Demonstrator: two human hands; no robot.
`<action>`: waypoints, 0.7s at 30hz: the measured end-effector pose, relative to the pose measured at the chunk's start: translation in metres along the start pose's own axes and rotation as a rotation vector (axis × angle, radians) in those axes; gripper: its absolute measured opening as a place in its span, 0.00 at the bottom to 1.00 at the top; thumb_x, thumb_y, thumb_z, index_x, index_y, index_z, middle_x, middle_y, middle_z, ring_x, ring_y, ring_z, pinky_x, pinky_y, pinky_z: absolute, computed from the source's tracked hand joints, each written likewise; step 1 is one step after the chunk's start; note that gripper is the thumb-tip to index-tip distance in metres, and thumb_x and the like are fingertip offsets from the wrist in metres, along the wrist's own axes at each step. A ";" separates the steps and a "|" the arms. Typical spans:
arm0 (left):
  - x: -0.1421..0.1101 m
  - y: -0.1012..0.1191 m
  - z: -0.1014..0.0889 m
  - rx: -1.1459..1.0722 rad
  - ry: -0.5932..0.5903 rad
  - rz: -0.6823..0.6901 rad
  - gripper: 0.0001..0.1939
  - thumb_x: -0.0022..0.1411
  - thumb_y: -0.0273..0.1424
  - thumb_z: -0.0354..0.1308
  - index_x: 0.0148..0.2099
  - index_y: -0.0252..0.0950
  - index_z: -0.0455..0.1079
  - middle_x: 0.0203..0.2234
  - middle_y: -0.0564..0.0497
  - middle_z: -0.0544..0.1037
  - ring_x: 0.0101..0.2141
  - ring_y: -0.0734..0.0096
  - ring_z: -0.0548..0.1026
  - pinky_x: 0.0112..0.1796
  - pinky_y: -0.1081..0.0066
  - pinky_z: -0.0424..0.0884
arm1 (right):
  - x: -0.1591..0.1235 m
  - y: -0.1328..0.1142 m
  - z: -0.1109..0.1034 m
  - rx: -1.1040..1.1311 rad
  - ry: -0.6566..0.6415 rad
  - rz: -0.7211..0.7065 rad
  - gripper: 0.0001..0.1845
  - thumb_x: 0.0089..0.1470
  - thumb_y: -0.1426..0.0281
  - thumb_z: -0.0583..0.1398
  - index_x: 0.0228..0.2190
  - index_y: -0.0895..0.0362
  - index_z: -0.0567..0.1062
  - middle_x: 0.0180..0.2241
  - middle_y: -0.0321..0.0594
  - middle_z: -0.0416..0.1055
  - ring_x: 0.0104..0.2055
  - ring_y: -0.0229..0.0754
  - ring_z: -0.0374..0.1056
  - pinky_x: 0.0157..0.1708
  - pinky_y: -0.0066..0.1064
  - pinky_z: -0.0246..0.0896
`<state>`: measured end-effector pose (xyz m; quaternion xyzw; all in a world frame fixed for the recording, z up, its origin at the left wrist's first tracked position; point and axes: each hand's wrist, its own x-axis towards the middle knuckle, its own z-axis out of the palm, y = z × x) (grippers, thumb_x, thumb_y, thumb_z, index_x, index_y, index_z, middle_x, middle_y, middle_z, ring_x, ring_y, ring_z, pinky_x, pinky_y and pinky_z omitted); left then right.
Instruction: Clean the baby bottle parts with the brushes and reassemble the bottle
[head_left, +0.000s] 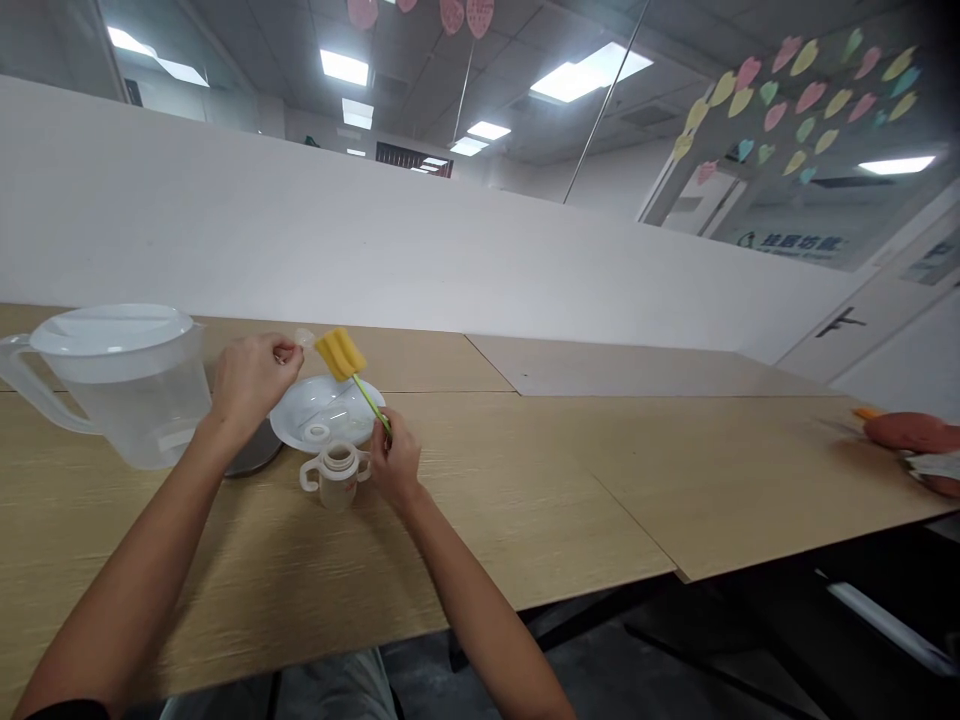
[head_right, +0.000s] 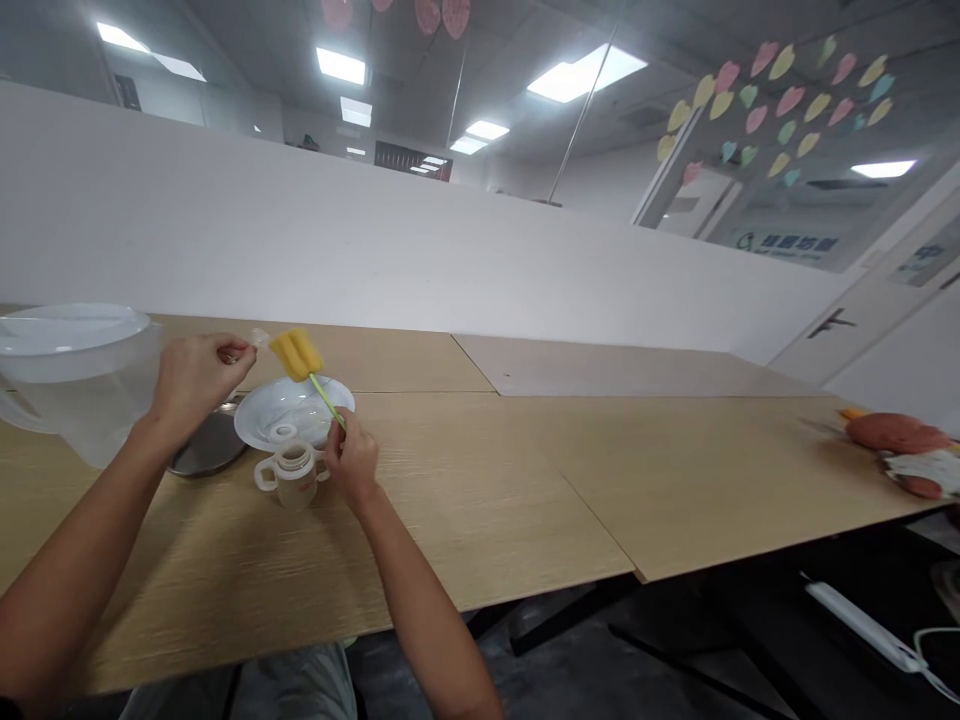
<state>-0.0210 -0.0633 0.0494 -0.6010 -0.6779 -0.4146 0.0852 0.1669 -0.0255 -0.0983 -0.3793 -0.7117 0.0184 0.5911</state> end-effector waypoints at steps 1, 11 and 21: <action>0.000 -0.001 0.001 0.019 0.003 0.011 0.17 0.56 0.39 0.51 0.35 0.35 0.77 0.32 0.40 0.80 0.37 0.51 0.77 0.39 0.62 0.67 | 0.001 0.000 0.000 0.017 0.031 0.030 0.16 0.63 0.65 0.49 0.43 0.59 0.72 0.28 0.38 0.74 0.23 0.34 0.66 0.24 0.23 0.57; -0.001 -0.001 0.003 0.074 -0.001 0.047 0.18 0.56 0.40 0.50 0.33 0.36 0.78 0.29 0.44 0.81 0.33 0.57 0.78 0.33 0.67 0.68 | -0.005 0.000 0.000 0.038 -0.032 -0.061 0.16 0.63 0.65 0.49 0.45 0.59 0.71 0.29 0.39 0.75 0.22 0.33 0.66 0.24 0.23 0.60; 0.003 -0.002 0.003 -0.450 0.020 -0.066 0.14 0.53 0.42 0.59 0.37 0.39 0.78 0.35 0.49 0.82 0.37 0.63 0.77 0.39 0.70 0.72 | -0.003 0.005 0.000 -0.061 -0.070 -0.042 0.17 0.63 0.66 0.48 0.45 0.58 0.73 0.30 0.40 0.75 0.24 0.35 0.66 0.25 0.24 0.59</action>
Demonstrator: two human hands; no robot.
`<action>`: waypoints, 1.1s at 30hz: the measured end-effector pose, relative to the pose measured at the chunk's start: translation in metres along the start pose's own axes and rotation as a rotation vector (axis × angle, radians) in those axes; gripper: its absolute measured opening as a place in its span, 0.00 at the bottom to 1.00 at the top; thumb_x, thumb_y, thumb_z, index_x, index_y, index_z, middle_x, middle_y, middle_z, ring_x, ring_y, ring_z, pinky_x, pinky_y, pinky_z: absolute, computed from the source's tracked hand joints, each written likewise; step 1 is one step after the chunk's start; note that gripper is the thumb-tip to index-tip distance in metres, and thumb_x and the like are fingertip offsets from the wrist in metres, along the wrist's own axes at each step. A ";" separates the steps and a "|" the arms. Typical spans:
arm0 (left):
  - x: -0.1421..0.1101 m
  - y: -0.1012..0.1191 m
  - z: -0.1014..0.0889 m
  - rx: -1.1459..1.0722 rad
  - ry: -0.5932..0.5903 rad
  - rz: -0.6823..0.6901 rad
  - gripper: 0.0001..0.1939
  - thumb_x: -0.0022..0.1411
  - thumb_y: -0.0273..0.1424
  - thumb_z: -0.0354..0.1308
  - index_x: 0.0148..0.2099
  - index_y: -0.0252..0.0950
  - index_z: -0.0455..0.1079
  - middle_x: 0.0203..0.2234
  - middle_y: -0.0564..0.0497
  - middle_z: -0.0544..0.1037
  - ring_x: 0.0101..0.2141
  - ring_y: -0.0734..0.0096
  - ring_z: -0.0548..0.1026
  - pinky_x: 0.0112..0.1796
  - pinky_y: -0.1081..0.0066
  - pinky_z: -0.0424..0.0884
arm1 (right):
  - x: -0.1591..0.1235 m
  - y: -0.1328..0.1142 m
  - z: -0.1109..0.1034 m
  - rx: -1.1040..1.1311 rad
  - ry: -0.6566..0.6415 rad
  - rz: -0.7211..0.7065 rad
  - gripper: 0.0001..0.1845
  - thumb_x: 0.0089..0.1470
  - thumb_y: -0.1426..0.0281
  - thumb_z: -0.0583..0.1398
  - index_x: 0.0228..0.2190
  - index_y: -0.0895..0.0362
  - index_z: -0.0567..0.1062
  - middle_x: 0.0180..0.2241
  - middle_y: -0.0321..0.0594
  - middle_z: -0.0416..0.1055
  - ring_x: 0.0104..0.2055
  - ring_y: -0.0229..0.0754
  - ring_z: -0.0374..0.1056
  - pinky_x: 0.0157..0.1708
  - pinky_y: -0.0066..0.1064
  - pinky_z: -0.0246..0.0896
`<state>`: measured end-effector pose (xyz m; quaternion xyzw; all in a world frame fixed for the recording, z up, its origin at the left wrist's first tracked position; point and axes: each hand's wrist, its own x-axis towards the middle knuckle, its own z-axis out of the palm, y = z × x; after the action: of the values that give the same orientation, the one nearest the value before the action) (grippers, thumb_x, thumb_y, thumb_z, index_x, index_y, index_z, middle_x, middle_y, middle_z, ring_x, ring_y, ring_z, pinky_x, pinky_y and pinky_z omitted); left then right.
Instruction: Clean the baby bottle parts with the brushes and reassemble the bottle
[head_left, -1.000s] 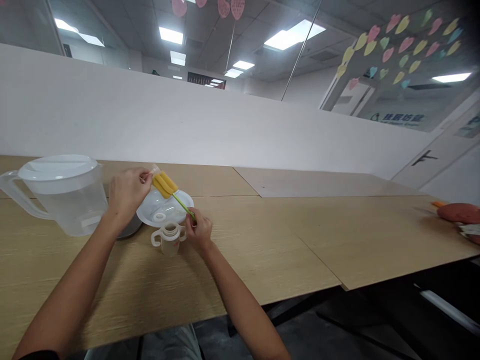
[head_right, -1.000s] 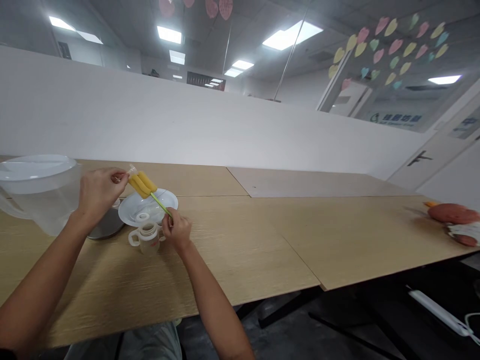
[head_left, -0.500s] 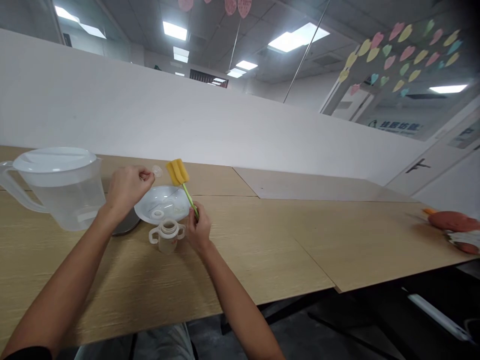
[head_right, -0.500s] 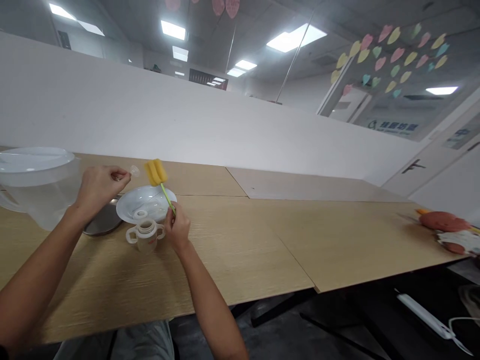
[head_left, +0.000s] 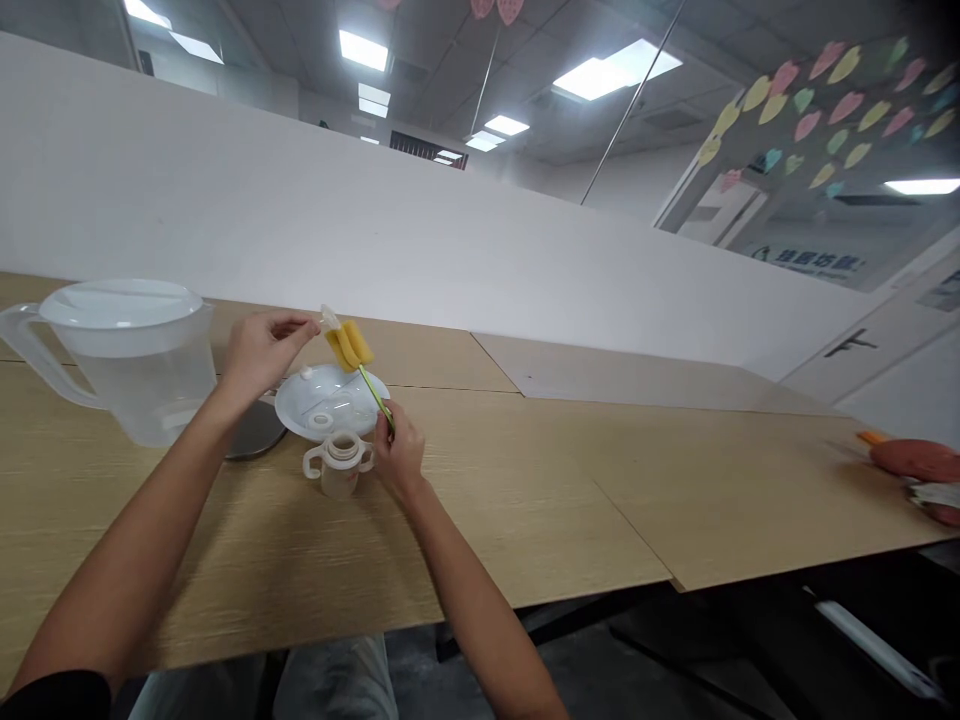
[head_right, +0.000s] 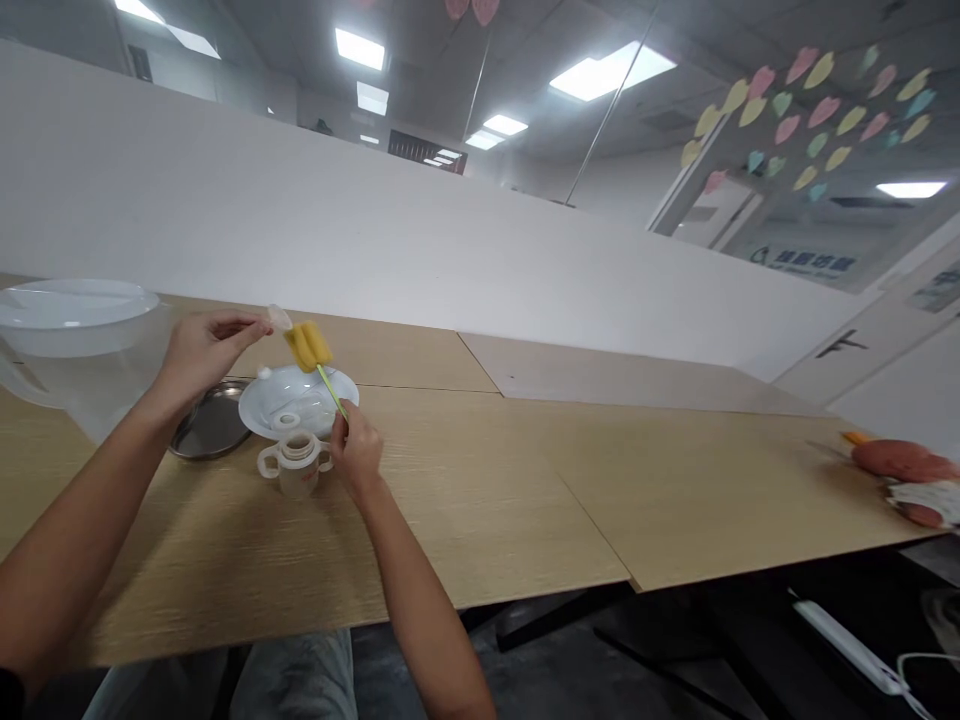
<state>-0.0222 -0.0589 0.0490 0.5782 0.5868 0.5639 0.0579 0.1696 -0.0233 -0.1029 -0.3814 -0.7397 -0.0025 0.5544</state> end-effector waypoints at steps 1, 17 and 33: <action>0.001 -0.001 0.001 -0.026 -0.008 0.002 0.15 0.53 0.42 0.59 0.38 0.39 0.79 0.36 0.49 0.82 0.39 0.63 0.77 0.40 0.70 0.72 | -0.001 0.001 0.000 0.003 -0.007 -0.031 0.17 0.63 0.66 0.49 0.46 0.58 0.73 0.30 0.40 0.74 0.25 0.35 0.66 0.25 0.24 0.59; 0.011 -0.016 -0.001 -0.220 0.051 -0.057 0.10 0.55 0.31 0.56 0.40 0.34 0.69 0.32 0.48 0.78 0.32 0.70 0.77 0.36 0.70 0.75 | -0.004 0.009 0.002 -0.067 0.036 -0.290 0.20 0.65 0.69 0.48 0.50 0.58 0.75 0.23 0.39 0.69 0.24 0.34 0.63 0.25 0.25 0.58; 0.016 -0.110 -0.007 0.613 -0.437 -0.182 0.07 0.60 0.26 0.55 0.33 0.25 0.71 0.31 0.36 0.76 0.47 0.39 0.72 0.45 0.48 0.66 | 0.003 0.006 -0.002 0.122 0.179 -0.150 0.16 0.63 0.71 0.51 0.47 0.59 0.74 0.41 0.47 0.78 0.40 0.39 0.75 0.40 0.27 0.70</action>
<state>-0.1000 -0.0178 -0.0186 0.6208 0.7509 0.2185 0.0556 0.1743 -0.0177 -0.1023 -0.2887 -0.7125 -0.0329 0.6387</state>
